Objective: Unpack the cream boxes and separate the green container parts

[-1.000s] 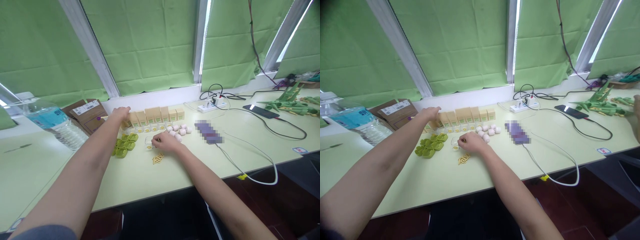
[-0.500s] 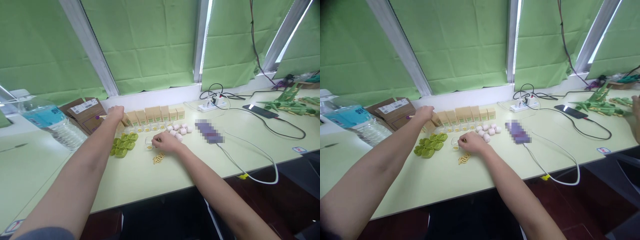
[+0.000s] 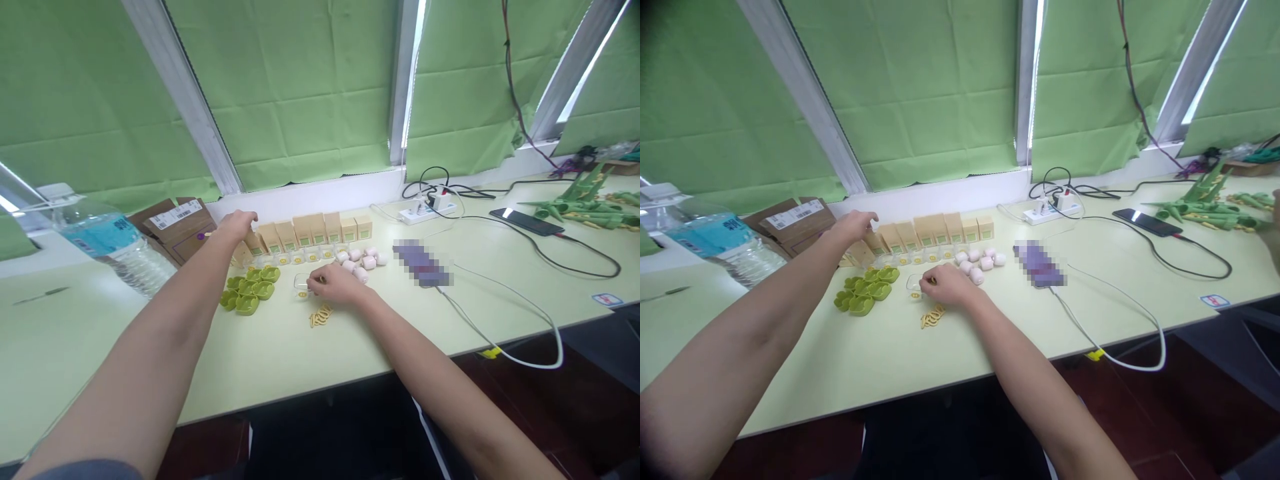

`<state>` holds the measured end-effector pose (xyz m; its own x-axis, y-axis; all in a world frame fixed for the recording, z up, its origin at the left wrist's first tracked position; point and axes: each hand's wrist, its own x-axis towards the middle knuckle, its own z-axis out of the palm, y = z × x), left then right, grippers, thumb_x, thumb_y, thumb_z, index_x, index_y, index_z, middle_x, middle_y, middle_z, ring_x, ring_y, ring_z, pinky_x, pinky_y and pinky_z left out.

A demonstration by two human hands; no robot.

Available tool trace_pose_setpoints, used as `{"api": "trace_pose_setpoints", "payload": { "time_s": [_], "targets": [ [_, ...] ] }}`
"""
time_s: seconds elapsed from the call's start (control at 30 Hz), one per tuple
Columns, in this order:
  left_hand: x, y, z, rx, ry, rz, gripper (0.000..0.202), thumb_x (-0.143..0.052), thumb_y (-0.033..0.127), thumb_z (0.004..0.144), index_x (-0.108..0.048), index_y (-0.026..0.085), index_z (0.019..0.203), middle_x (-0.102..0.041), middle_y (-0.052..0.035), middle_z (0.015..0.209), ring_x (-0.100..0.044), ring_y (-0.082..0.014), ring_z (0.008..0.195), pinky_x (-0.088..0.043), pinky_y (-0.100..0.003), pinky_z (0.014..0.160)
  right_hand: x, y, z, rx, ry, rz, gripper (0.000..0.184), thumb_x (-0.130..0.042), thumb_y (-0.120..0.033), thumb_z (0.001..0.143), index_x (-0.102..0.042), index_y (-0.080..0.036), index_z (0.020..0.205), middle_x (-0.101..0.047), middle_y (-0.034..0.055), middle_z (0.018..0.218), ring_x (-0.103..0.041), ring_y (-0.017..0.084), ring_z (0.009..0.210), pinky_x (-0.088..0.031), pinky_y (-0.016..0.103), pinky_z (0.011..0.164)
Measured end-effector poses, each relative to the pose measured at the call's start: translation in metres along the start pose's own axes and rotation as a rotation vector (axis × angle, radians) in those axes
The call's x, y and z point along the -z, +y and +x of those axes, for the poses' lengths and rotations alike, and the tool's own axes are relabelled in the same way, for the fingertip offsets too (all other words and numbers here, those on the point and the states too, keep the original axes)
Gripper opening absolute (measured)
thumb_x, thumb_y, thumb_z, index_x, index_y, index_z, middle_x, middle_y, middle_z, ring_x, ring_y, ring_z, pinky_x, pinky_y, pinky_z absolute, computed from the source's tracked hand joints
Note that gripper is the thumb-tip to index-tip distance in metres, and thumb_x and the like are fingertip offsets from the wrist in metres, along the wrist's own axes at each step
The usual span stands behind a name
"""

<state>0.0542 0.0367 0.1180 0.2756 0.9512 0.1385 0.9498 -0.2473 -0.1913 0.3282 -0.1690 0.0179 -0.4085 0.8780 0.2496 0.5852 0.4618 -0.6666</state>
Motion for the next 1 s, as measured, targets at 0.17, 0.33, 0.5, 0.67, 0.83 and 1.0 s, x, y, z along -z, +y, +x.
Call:
{"api": "trace_pose_setpoints", "payload": {
  "time_s": [0.17,0.33,0.5,0.67,0.83,1.0],
  "targets": [
    [0.006,0.009,0.0,-0.005,-0.025,0.054,0.056,-0.055,0.02,0.081,-0.056,0.025,0.137,-0.071,-0.0098,0.114,-0.064,-0.0257,0.109,-0.048,-0.034,0.093,0.0,0.0,0.0,-0.002,0.002,-0.008,0.029,-0.048,-0.027,0.09,-0.061,-0.017,0.066,-0.058,-0.0004,0.062,-0.044,0.012,0.06,-0.025,0.028,0.058],
    [0.011,0.013,0.0,-0.031,-0.03,0.033,0.059,-0.055,0.014,0.079,-0.055,0.023,0.137,-0.072,-0.0081,0.112,-0.064,-0.0235,0.109,-0.048,-0.031,0.091,0.001,-0.002,-0.001,-0.005,0.001,-0.013,0.029,-0.049,-0.028,0.09,-0.06,-0.016,0.066,-0.058,0.0,0.063,-0.044,0.012,0.06,-0.024,0.028,0.058],
    [0.012,0.007,0.001,-0.056,-0.078,0.022,0.06,-0.061,0.017,0.079,-0.053,0.022,0.138,-0.071,-0.0072,0.117,-0.062,-0.0233,0.113,-0.047,-0.03,0.095,-0.001,0.0,0.0,0.008,0.006,-0.015,0.028,-0.047,-0.027,0.09,-0.061,-0.017,0.067,-0.058,-0.0007,0.063,-0.044,0.011,0.06,-0.024,0.028,0.058],
    [0.015,-0.015,-0.003,0.089,-0.137,0.1,0.093,-0.084,0.034,0.063,-0.042,0.027,0.146,-0.062,-0.0129,0.136,-0.06,-0.0308,0.12,-0.049,-0.034,0.092,-0.003,0.003,0.001,0.01,0.003,-0.014,0.029,-0.047,-0.027,0.09,-0.061,-0.016,0.067,-0.058,-0.0004,0.063,-0.043,0.011,0.059,-0.024,0.028,0.058],
    [0.012,-0.027,-0.02,0.116,-0.22,0.173,0.05,-0.076,0.037,0.07,-0.066,0.027,0.118,-0.066,-0.013,0.13,-0.063,-0.0334,0.115,-0.05,-0.038,0.091,-0.003,0.003,0.001,0.017,0.004,-0.012,0.03,-0.047,-0.027,0.091,-0.06,-0.016,0.066,-0.058,-0.0001,0.063,-0.043,0.011,0.059,-0.024,0.028,0.058],
    [0.005,-0.023,-0.026,0.172,-0.13,0.24,0.03,-0.066,0.035,0.076,-0.074,0.023,0.103,-0.072,-0.0166,0.116,-0.065,-0.0346,0.111,-0.047,-0.042,0.095,-0.003,0.003,0.001,0.017,-0.002,-0.002,0.031,-0.047,-0.027,0.091,-0.059,-0.017,0.065,-0.059,-0.0001,0.062,-0.044,0.012,0.059,-0.025,0.028,0.058]
  ]
}}
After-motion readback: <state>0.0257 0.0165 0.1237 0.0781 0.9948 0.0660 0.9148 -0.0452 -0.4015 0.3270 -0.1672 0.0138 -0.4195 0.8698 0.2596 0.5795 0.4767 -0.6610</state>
